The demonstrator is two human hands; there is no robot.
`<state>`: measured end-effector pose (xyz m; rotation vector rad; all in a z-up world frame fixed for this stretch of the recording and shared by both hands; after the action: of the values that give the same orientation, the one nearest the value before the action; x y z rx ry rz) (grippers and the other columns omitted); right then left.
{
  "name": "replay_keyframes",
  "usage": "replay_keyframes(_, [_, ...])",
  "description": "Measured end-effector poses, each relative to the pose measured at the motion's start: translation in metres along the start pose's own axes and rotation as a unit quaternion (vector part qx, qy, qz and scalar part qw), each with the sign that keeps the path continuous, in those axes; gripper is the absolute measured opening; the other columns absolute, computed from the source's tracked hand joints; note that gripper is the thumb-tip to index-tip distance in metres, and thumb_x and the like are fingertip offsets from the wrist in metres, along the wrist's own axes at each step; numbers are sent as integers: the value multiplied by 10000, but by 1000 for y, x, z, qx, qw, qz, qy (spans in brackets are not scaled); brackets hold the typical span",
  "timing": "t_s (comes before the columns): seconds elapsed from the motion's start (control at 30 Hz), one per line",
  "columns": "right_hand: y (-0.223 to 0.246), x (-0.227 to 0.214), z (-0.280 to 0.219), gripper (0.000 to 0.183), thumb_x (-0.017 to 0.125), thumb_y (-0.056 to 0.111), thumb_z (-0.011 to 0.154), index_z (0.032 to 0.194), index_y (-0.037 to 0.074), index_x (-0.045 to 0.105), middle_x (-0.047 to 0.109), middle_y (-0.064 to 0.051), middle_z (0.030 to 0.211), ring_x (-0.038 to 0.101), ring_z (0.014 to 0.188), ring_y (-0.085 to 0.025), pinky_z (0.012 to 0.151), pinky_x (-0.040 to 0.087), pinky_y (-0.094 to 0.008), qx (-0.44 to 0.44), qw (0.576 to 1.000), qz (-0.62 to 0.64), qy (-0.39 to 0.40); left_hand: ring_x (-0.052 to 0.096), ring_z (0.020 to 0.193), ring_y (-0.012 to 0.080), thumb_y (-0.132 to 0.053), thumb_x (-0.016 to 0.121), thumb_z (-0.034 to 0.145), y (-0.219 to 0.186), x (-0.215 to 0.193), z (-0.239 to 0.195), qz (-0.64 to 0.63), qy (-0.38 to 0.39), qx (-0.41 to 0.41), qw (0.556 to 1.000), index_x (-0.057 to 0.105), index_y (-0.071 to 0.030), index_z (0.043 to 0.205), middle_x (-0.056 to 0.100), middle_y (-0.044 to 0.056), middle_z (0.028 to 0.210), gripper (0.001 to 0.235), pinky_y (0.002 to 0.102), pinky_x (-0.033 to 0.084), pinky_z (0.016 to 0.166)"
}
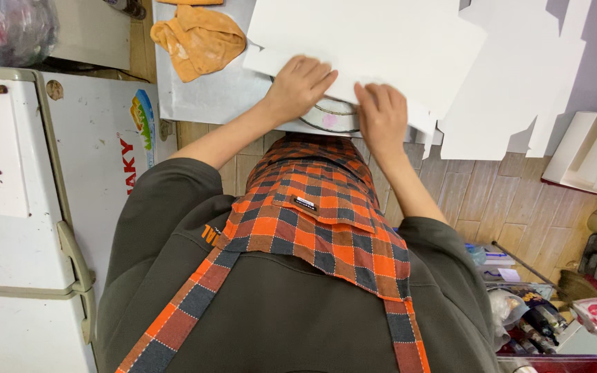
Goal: The person assembles white cardboard boxes by folding and pressing the flaps into shape. They handle each box one at a time, folding the sides and securing the structure on a metal countertop.
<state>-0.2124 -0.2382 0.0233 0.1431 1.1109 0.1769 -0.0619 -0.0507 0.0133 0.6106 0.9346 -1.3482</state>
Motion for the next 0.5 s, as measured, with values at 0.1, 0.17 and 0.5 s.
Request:
replay_keyframes(0.1, [17, -4, -16, 439, 811, 134, 811, 1235, 55, 733, 690, -100, 1153, 620, 1091, -289, 931, 497, -412, 15, 999, 27, -12, 599, 1004, 234, -264, 769, 810, -10, -15, -9, -25, 11, 10, 1000, 676, 27, 1215, 627, 77, 1123, 508, 363, 509, 847])
replay_keyframes(0.17, [16, -4, -16, 423, 812, 116, 830, 1242, 60, 737, 683, -77, 1140, 620, 1086, -272, 936, 499, -404, 16, 999, 33, -6, 597, 984, 227, -263, 761, 833, -10, -14, -9, -34, 21, 10, 999, 677, 27, 1213, 628, 71, 1112, 485, 353, 504, 817])
replay_keyframes(0.5, [-51, 17, 36, 533, 589, 368, 1130, 1553, 56, 498, 436, -224, 1557, 366, 1443, -402, 1180, 222, -617, 5, 990, 14, 141, 499, 1309, 315, -355, 633, 1106, 45, 30, 30, -79, 172, -49, 981, 521, -117, 1514, 509, 147, 1457, 486, 496, 395, 1088])
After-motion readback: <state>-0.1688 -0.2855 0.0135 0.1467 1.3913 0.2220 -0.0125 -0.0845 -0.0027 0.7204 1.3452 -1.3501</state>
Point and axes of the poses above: each hand's wrist, its own z-axis towards the middle knuckle, its own x-axis out of the palm, y = z × x, the point moved 1 cm from there along z, towards the middle knuckle
